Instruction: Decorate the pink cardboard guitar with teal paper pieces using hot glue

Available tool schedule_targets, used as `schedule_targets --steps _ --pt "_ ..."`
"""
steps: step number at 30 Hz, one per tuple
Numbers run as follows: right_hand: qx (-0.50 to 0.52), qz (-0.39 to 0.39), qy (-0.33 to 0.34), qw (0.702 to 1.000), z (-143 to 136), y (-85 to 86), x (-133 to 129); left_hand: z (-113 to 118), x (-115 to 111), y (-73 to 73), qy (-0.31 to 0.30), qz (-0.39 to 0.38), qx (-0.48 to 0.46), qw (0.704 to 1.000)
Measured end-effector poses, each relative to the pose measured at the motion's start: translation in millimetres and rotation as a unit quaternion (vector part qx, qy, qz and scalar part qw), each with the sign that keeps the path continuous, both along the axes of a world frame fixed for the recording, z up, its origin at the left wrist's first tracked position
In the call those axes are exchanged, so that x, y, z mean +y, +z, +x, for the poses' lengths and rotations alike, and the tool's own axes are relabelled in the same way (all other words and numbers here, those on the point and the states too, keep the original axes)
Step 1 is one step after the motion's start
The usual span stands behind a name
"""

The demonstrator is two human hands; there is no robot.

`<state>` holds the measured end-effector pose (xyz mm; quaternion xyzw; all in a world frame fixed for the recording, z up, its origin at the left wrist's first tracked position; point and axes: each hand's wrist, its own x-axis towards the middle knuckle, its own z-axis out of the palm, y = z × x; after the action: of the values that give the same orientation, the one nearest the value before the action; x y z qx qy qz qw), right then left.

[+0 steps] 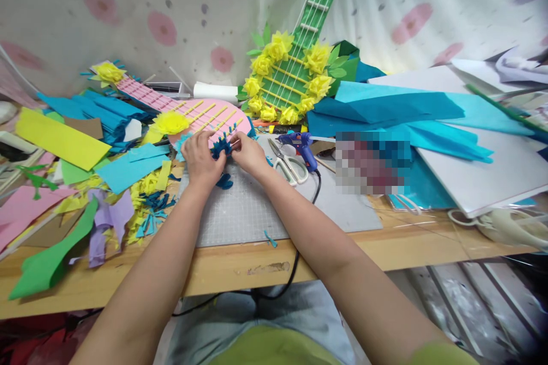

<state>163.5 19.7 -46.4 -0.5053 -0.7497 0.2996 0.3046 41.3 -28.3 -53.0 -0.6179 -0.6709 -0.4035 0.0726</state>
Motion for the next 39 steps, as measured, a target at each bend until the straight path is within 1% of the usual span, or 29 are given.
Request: schedule_targets --steps 8,14,22,25,29,34,36,39 --pt "-0.009 0.036 0.002 0.999 -1 -0.7 -2 -1 1 -0.8 -0.006 0.002 0.004 1.000" --pt "0.012 0.039 0.007 0.999 -4 -4.6 -2 0 1 0.5 -0.012 -0.004 -0.003 1.000" --pt "0.033 0.040 0.011 0.999 -2 -6.0 0 -3 0 0.6 -0.006 0.025 0.005 1.000" --pt "0.039 0.026 0.010 0.999 0 -1.3 -1 -7 -3 3.5 0.005 0.049 -0.008 0.999" --pt "0.062 -0.004 0.002 0.998 6 11.1 -1 -13 -9 9.7 0.029 0.078 -0.039 0.996" --pt "0.108 -0.009 -0.027 0.994 24 24.7 4 -17 -11 11.1 0.049 0.092 -0.052 0.993" --pt "0.106 -0.009 -0.040 0.994 34 26.9 4 -17 -10 9.1 0.034 0.083 -0.041 0.995" --pt "0.067 -0.010 -0.043 0.997 50 26.5 0 -14 -8 5.9 -0.008 0.064 -0.012 0.998"
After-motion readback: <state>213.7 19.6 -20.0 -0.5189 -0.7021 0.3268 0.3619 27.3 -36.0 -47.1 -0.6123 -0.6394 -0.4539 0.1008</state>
